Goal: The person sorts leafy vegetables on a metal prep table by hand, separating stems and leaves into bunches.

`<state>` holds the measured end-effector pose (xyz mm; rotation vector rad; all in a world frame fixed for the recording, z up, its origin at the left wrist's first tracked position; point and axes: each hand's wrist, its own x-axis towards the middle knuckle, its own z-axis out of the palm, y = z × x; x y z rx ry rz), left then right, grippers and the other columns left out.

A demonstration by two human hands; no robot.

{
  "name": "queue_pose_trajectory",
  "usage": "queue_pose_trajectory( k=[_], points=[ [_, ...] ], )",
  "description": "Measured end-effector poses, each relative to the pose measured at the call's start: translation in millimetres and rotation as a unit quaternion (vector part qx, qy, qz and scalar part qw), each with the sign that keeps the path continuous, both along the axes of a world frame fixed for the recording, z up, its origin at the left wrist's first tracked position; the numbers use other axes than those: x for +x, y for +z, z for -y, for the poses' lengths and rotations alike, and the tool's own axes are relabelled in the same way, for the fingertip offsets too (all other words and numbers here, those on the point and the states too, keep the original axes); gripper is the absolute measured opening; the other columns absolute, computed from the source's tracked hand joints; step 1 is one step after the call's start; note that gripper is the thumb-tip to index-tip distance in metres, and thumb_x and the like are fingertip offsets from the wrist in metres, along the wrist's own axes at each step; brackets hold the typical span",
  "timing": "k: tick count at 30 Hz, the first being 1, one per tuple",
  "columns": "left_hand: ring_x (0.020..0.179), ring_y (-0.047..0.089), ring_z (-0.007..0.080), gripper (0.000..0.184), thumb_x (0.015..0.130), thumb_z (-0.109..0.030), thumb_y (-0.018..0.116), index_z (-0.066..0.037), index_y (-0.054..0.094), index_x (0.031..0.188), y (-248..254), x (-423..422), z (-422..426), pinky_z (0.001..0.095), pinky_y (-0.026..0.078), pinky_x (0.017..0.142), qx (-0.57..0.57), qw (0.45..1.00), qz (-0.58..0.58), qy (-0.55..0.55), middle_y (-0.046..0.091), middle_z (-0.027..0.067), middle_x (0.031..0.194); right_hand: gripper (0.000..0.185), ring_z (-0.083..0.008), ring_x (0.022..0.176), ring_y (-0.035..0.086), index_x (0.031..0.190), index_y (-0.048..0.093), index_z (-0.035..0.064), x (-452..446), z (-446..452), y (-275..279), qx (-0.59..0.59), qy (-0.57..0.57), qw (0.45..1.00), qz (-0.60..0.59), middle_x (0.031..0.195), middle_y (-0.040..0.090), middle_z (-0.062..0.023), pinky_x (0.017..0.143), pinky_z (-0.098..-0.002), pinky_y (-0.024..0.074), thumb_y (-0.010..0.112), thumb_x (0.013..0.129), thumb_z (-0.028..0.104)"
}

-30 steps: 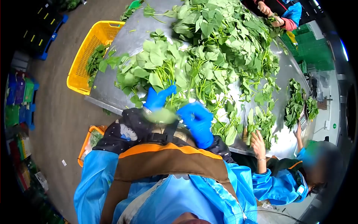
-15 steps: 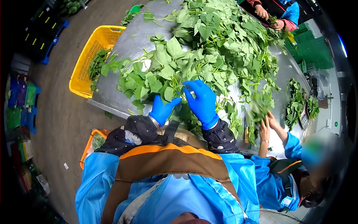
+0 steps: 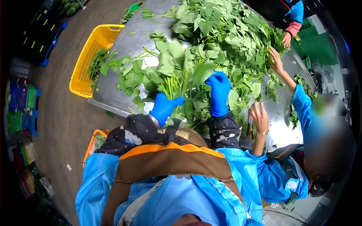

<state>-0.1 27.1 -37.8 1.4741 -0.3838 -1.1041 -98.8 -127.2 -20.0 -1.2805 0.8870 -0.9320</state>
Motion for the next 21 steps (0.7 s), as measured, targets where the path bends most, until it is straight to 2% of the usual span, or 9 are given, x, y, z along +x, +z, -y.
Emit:
queue_pose_trajectory(
  k=[4, 5, 8, 12, 13, 16, 18, 20, 21],
  points=[
    [0.069, 0.056, 0.0125, 0.022, 0.074, -0.007, 0.067, 0.004, 0.059, 0.092, -9, 1, 1, 0.0264, 0.045, 0.062, -0.028, 0.998, -0.047, 0.042, 0.063, 0.0067, 0.081, 0.015, -0.0100, 0.063, 0.055, 0.087, 0.063, -0.0003, -11, -33, 19, 0.038, 0.162, 0.986, -0.029, 0.073, 0.062, -0.0059, 0.057, -0.0209, 0.0439, 0.053, 0.076, 0.003],
    [0.071, 0.057, 0.0133, 0.022, 0.074, -0.005, 0.066, 0.003, 0.059, 0.093, -14, 1, 1, 0.0266, 0.045, 0.063, 0.001, 0.999, -0.030, 0.026, 0.062, 0.0073, 0.084, 0.019, -0.0103, 0.062, 0.056, 0.094, 0.063, 0.0019, -9, -41, 10, -0.045, 0.186, 0.979, -0.067, 0.074, 0.062, -0.0062, 0.057, -0.0224, 0.0443, 0.055, 0.077, 0.006],
    [0.072, 0.057, 0.0139, 0.024, 0.072, -0.003, 0.066, 0.003, 0.059, 0.094, -12, -4, 4, 0.0268, 0.046, 0.064, -0.075, 0.992, -0.077, 0.068, 0.062, 0.0073, 0.085, 0.018, -0.0145, 0.060, 0.056, 0.094, 0.064, 0.0061, 4, -56, 0, -0.122, 0.167, 0.960, -0.190, 0.076, 0.061, -0.0092, 0.055, -0.0262, 0.0443, 0.059, 0.076, 0.010],
    [0.075, 0.057, 0.0135, 0.024, 0.072, -0.002, 0.062, 0.004, 0.059, 0.095, -20, -2, 1, 0.0261, 0.046, 0.064, -0.041, 0.999, 0.021, 0.009, 0.062, 0.0067, 0.087, 0.015, -0.0160, 0.061, 0.056, 0.089, 0.064, 0.0067, 5, -65, -4, -0.297, 0.158, 0.917, -0.214, 0.075, 0.058, -0.0090, 0.054, -0.0260, 0.0442, 0.064, 0.074, 0.011],
    [0.076, 0.058, 0.0141, 0.024, 0.073, -0.002, 0.062, 0.003, 0.059, 0.095, -17, -3, 0, 0.0262, 0.046, 0.066, -0.039, 0.999, 0.034, 0.007, 0.062, 0.0070, 0.087, 0.014, -0.0137, 0.062, 0.056, 0.086, 0.063, 0.0051, 5, -63, -6, -0.259, 0.157, 0.930, -0.210, 0.074, 0.058, -0.0068, 0.056, -0.0249, 0.0442, 0.065, 0.074, 0.010],
    [0.075, 0.059, 0.0149, 0.021, 0.072, -0.002, 0.062, 0.002, 0.060, 0.093, -15, 8, 0, 0.0275, 0.046, 0.067, -0.068, 0.991, -0.113, -0.006, 0.063, 0.0070, 0.084, 0.013, -0.0114, 0.063, 0.055, 0.087, 0.063, 0.0041, -1, -56, -18, 0.006, 0.198, 0.978, -0.065, 0.074, 0.058, -0.0039, 0.059, -0.0242, 0.0441, 0.064, 0.075, 0.009],
    [0.089, 0.057, 0.0184, 0.036, 0.074, -0.001, 0.060, 0.002, 0.053, 0.109, -34, 23, -1, 0.0302, 0.047, 0.077, -0.104, 0.941, -0.318, -0.058, 0.059, 0.0118, 0.099, 0.012, -0.0102, 0.066, 0.054, 0.086, 0.063, 0.0042, -5, -56, -24, -0.035, 0.199, 0.978, -0.053, 0.076, 0.058, -0.0027, 0.061, -0.0237, 0.0438, 0.064, 0.075, 0.009],
    [0.096, 0.055, 0.0203, 0.043, 0.077, -0.004, 0.058, 0.002, 0.047, 0.118, -42, 27, -5, 0.0319, 0.046, 0.082, -0.200, 0.822, -0.529, -0.061, 0.056, 0.0141, 0.108, 0.012, -0.0121, 0.067, 0.055, 0.086, 0.064, 0.0053, -10, -58, -15, -0.079, 0.202, 0.971, -0.097, 0.078, 0.059, -0.0043, 0.061, -0.0241, 0.0441, 0.065, 0.074, 0.008],
    [0.102, 0.052, 0.0243, 0.046, 0.083, -0.013, 0.053, 0.001, 0.039, 0.125, -30, 26, -15, 0.0349, 0.044, 0.088, -0.188, 0.804, -0.564, -0.006, 0.051, 0.0152, 0.115, 0.013, -0.0141, 0.069, 0.056, 0.085, 0.064, 0.0063, -12, -58, -13, -0.124, 0.206, 0.964, -0.111, 0.079, 0.060, -0.0049, 0.063, -0.0253, 0.0443, 0.065, 0.073, 0.008]
  ],
)
